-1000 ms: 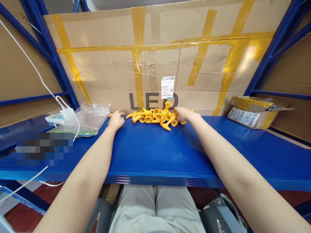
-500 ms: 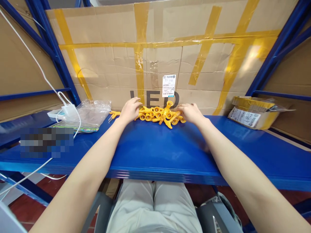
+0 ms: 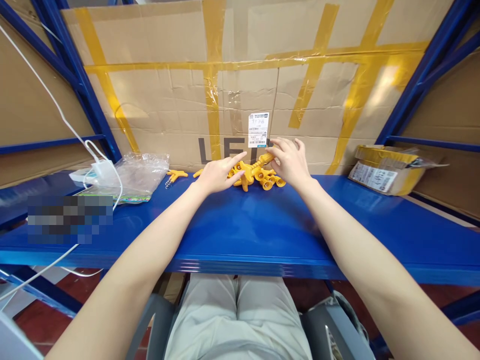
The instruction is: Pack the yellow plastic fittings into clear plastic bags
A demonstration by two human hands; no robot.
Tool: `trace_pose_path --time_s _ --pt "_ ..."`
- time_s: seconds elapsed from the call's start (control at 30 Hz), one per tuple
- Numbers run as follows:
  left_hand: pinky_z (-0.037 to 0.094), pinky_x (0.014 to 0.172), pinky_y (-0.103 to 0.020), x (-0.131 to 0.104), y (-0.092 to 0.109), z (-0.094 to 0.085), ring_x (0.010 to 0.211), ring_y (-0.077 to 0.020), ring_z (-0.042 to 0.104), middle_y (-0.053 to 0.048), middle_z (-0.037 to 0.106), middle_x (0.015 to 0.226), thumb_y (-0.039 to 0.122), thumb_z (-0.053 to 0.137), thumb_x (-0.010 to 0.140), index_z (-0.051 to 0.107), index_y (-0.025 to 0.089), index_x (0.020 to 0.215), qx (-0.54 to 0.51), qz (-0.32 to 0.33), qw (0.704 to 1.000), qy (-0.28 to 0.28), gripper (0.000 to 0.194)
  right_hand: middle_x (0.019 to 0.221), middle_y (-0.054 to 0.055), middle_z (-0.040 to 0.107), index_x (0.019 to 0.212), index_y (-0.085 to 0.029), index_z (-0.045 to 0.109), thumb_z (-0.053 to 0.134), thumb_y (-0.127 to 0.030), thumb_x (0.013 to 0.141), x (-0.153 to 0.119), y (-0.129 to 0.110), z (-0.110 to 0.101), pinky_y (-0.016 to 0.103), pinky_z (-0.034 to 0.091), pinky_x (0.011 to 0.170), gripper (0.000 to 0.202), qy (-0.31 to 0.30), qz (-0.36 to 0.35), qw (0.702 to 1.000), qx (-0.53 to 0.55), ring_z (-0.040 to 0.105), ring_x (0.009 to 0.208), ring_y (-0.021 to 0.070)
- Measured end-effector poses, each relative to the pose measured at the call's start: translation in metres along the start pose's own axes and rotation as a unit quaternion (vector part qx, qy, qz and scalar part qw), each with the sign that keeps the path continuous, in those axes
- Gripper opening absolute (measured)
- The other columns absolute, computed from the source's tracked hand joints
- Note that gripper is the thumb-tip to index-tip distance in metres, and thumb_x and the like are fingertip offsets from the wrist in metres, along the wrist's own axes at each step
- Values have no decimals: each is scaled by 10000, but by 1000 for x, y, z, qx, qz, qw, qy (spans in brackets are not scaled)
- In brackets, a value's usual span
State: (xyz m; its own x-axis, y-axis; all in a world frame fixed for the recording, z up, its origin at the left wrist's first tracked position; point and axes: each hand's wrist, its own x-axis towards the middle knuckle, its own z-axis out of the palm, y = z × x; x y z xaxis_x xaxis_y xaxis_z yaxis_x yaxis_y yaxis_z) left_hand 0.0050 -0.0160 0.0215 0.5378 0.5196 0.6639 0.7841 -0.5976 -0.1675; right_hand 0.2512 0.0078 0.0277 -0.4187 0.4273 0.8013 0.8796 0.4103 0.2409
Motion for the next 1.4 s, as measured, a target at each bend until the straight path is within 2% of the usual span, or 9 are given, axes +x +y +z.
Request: trace_pose_path --time_s 0.2,0.33,0.43,0.63,0.83,1.13,1.4 --pt "479 779 -279 0 6 0 983 -226 664 -78 683 1143 512 469 901 418 249 1430 25 -49 998 -29 593 1232 127 588 1131 -227 578 442 -151 819 7 -18 -8 565 213 1030 349 27 -1 1000 0 452 1200 308" --pt "475 759 -284 2 3 1 980 -240 664 -85 686 1135 434 499 894 496 234 1363 49 -101 994 -7 510 1072 130 639 1088 -198 578 429 -144 830 8 -26 -5 542 218 1020 303 13 -10 1000 11 491 1105 298" --pt "470 755 -286 3 0 1 978 -236 661 -80 694 1108 360 489 896 557 229 1280 50 -124 991 6 411 995 126 653 1063 -186 585 438 -167 853 7 -29 -1 536 217 1012 258 -21 -22 999 20 513 1026 292" --pt "463 730 -274 4 -2 -1 947 -221 657 -76 706 1027 337 476 890 601 221 1179 51 -123 991 17 336 1039 148 657 1073 -152 591 441 -304 917 4 -37 0 509 204 1017 265 -64 -32 996 46 523 1027 293" --pt "457 702 -279 4 0 -1 896 -227 663 -82 701 965 322 488 874 619 205 1146 57 -99 993 -4 324 965 125 667 986 -161 582 458 -231 891 5 -41 -1 473 222 974 172 -103 -27 993 44 540 954 286" --pt "447 693 -278 5 -2 1 865 -226 667 -84 710 956 322 502 847 631 189 1097 10 -85 996 21 311 952 117 633 1029 -177 545 422 -172 880 6 -39 -3 416 247 877 193 -62 -44 997 32 517 919 271" --pt "423 601 -265 11 -1 6 652 -175 602 -13 670 691 315 599 698 699 183 937 -135 -182 974 -8 291 938 98 628 968 -212 578 402 -103 872 7 -45 -5 405 255 843 228 -68 -41 997 -22 499 889 254"
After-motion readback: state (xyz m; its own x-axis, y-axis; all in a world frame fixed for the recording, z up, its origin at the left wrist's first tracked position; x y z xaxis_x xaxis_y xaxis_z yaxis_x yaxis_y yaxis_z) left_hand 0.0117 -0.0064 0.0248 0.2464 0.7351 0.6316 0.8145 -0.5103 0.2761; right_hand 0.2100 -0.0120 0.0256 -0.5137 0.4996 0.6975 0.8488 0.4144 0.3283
